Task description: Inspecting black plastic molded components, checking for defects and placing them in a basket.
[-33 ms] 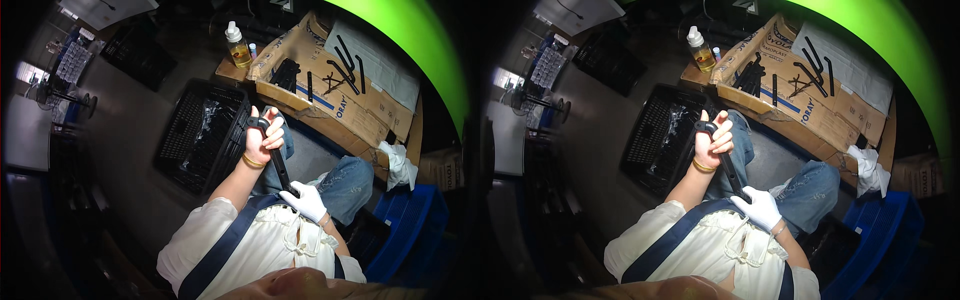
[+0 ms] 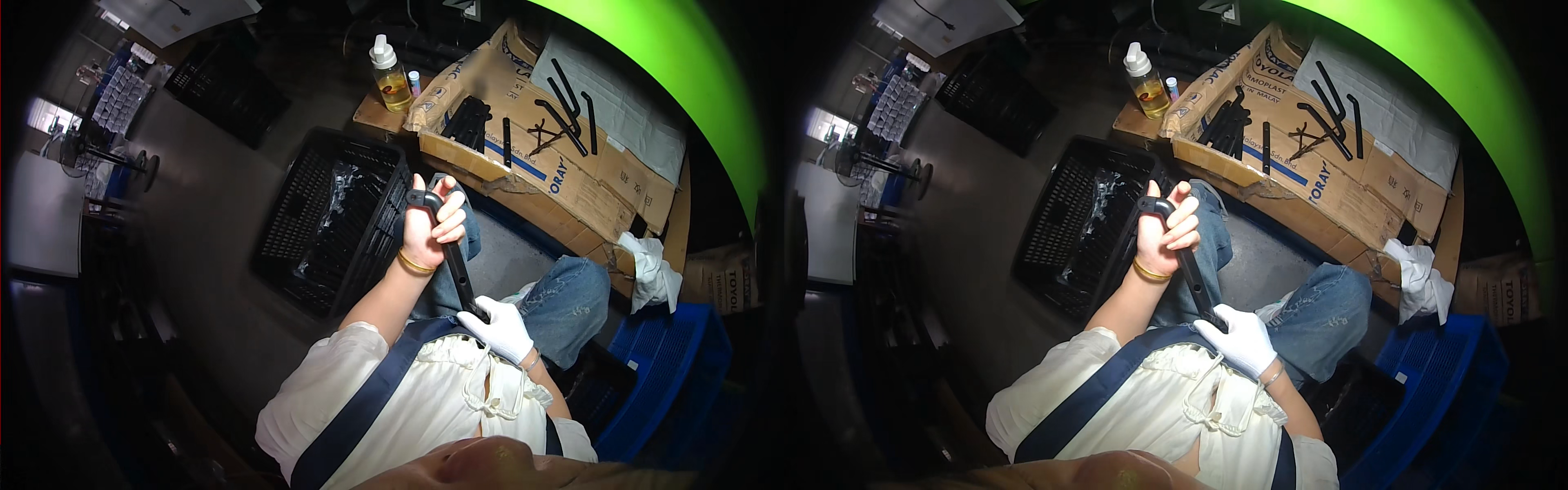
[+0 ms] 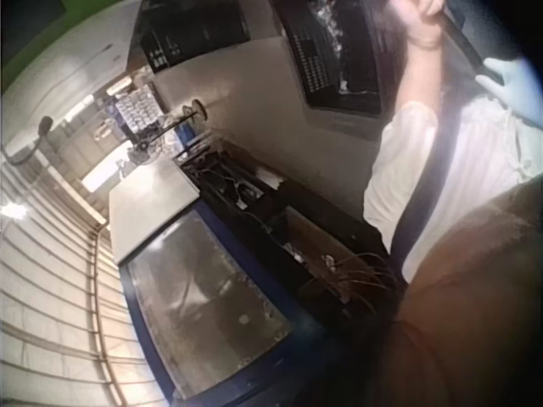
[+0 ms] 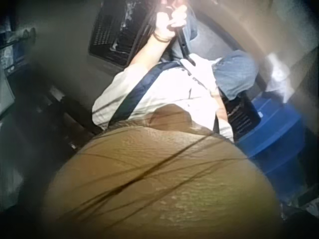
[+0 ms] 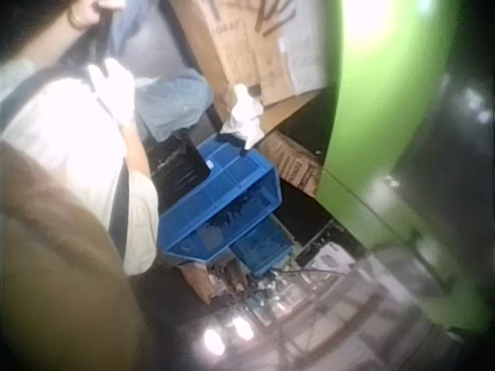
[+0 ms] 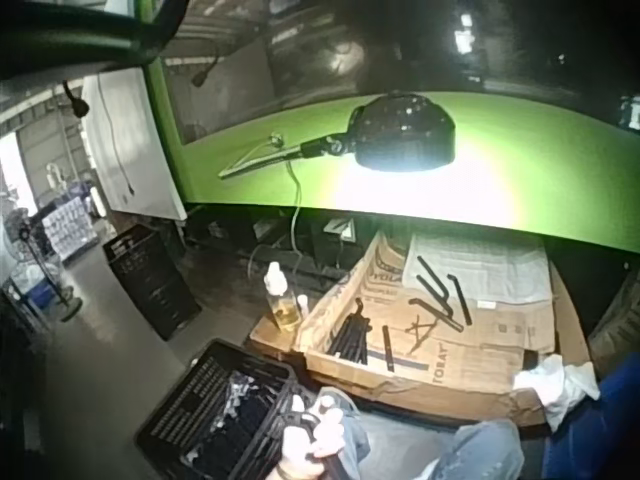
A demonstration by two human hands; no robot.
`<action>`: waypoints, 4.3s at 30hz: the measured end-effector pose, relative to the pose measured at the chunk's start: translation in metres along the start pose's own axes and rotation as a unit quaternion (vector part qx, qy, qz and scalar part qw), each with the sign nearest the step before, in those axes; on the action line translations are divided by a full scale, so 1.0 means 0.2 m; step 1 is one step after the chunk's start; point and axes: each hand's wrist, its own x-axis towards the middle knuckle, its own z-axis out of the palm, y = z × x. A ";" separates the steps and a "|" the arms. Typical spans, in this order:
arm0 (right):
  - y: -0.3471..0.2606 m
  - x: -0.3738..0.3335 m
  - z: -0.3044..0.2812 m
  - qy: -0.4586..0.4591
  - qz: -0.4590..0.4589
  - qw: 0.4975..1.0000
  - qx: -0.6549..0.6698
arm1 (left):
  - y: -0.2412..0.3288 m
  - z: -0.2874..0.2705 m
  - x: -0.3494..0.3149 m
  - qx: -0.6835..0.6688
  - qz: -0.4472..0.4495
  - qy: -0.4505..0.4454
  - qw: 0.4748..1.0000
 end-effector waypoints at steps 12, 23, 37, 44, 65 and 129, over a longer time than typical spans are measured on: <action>0.03 0.15 0.02 0.077 -0.023 0.992 0.101 | 0.62 -0.43 -0.45 0.369 0.311 0.293 0.825; 0.18 0.27 -0.03 0.098 0.087 0.991 0.038 | 1.12 -1.53 -1.46 0.370 0.045 0.849 0.375; 0.67 0.03 -0.51 0.461 0.124 0.741 0.472 | 0.51 -0.70 0.99 0.979 0.104 0.011 0.173; 0.77 -0.05 -0.54 0.520 0.131 0.758 0.371 | 0.00 -1.23 1.43 0.963 -0.211 -0.152 -0.070; 0.55 0.04 -0.55 0.332 0.053 0.829 0.447 | -0.12 -0.15 0.96 0.605 -0.002 0.042 0.795; -0.06 0.06 -0.34 0.190 -0.042 0.979 -0.056 | -0.45 0.10 -0.11 0.671 -0.058 0.074 0.736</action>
